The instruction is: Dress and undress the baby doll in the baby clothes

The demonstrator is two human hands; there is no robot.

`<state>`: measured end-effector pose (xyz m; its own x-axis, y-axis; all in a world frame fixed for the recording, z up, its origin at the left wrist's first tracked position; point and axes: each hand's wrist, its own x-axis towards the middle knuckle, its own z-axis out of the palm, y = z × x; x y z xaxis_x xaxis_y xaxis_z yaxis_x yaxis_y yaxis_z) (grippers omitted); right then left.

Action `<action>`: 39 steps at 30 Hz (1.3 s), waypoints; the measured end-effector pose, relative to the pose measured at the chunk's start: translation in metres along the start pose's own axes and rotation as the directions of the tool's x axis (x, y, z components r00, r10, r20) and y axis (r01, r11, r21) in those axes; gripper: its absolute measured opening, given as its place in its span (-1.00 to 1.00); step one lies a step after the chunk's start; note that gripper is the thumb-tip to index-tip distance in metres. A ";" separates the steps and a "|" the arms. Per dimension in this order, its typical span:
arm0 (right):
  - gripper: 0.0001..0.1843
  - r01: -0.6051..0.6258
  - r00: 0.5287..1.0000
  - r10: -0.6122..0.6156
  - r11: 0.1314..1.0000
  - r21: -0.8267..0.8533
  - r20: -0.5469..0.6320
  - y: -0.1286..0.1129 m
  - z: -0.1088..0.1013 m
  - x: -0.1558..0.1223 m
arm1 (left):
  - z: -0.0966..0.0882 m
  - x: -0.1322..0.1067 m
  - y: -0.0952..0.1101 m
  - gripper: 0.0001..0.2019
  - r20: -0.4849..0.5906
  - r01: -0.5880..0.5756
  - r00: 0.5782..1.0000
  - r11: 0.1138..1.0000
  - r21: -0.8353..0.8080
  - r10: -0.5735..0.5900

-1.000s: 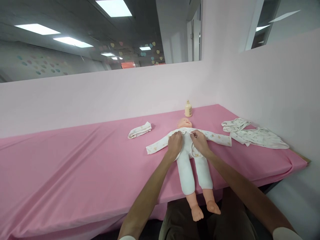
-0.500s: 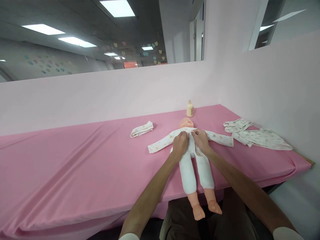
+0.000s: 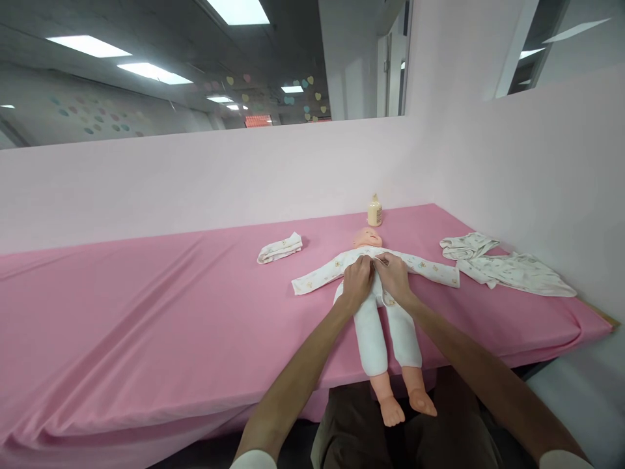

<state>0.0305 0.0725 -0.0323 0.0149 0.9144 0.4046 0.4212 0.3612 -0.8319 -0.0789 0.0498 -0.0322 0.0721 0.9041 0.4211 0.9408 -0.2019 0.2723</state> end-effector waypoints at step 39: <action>-0.65 0.299 0.953 -0.288 0.944 -0.137 0.095 0.013 0.007 -0.021 | -0.002 0.010 -0.006 -0.78 0.007 0.139 0.986 0.793 -0.593 -0.167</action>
<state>0.0297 0.0588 -0.0543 -0.1930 0.7846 0.5892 0.5269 0.5895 -0.6123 -0.0846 0.0590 -0.0280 -0.0841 0.9278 0.3636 0.5599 -0.2578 0.7874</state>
